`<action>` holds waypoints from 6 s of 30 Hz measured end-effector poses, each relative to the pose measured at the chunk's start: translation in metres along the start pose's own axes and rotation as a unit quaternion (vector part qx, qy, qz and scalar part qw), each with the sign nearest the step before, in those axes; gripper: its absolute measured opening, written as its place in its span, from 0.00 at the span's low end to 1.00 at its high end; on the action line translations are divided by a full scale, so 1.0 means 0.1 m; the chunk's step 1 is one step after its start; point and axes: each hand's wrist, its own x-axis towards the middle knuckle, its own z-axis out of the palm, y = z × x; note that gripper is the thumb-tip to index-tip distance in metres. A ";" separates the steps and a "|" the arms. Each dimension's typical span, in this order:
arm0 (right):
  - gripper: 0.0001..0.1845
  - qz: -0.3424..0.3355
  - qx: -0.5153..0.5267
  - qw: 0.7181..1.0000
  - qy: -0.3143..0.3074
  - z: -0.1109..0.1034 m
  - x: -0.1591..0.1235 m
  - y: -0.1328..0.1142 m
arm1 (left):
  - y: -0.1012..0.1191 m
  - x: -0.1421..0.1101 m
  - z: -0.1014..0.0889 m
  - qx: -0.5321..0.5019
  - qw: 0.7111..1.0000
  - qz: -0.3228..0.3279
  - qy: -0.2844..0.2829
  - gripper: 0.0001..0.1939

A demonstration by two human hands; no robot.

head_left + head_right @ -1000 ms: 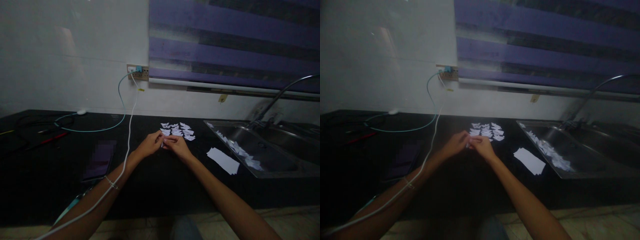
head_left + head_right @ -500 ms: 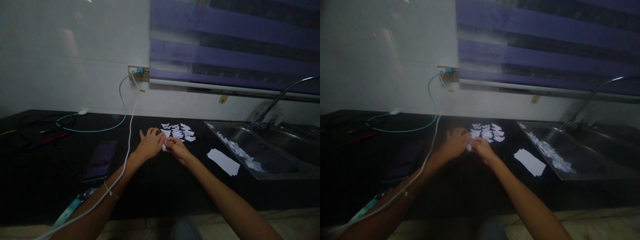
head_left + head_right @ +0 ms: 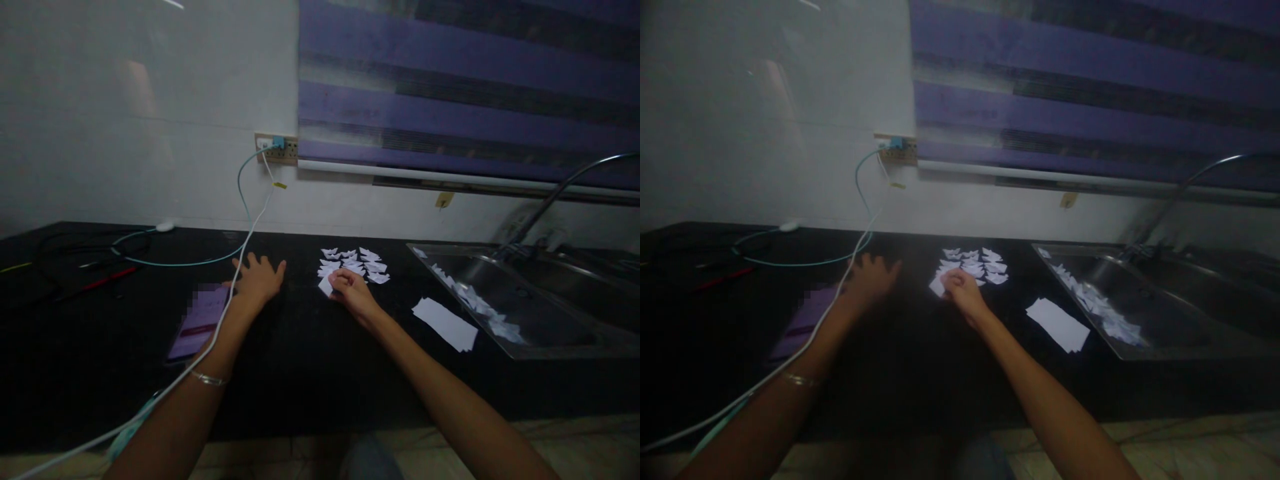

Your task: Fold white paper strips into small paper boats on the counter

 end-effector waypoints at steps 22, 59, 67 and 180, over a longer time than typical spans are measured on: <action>0.17 -0.075 -0.066 0.995 -0.010 0.02 0.00 0.04 | 0.28 -0.15 0.20 -0.181 0.910 0.329 -0.177 0.17; 0.11 -0.162 -0.181 0.967 -0.073 -0.11 -0.02 -0.17 | 0.32 -0.16 0.13 -0.329 0.864 0.283 -0.254 0.23; 0.20 -0.120 -0.152 0.979 0.069 -0.04 -0.01 -0.10 | 0.39 -0.23 0.38 -0.298 0.892 0.240 -0.241 0.30; 0.15 -0.162 -0.053 0.984 0.052 -0.02 -0.08 -0.25 | 0.54 -0.20 0.21 -0.524 0.837 0.122 -0.100 0.11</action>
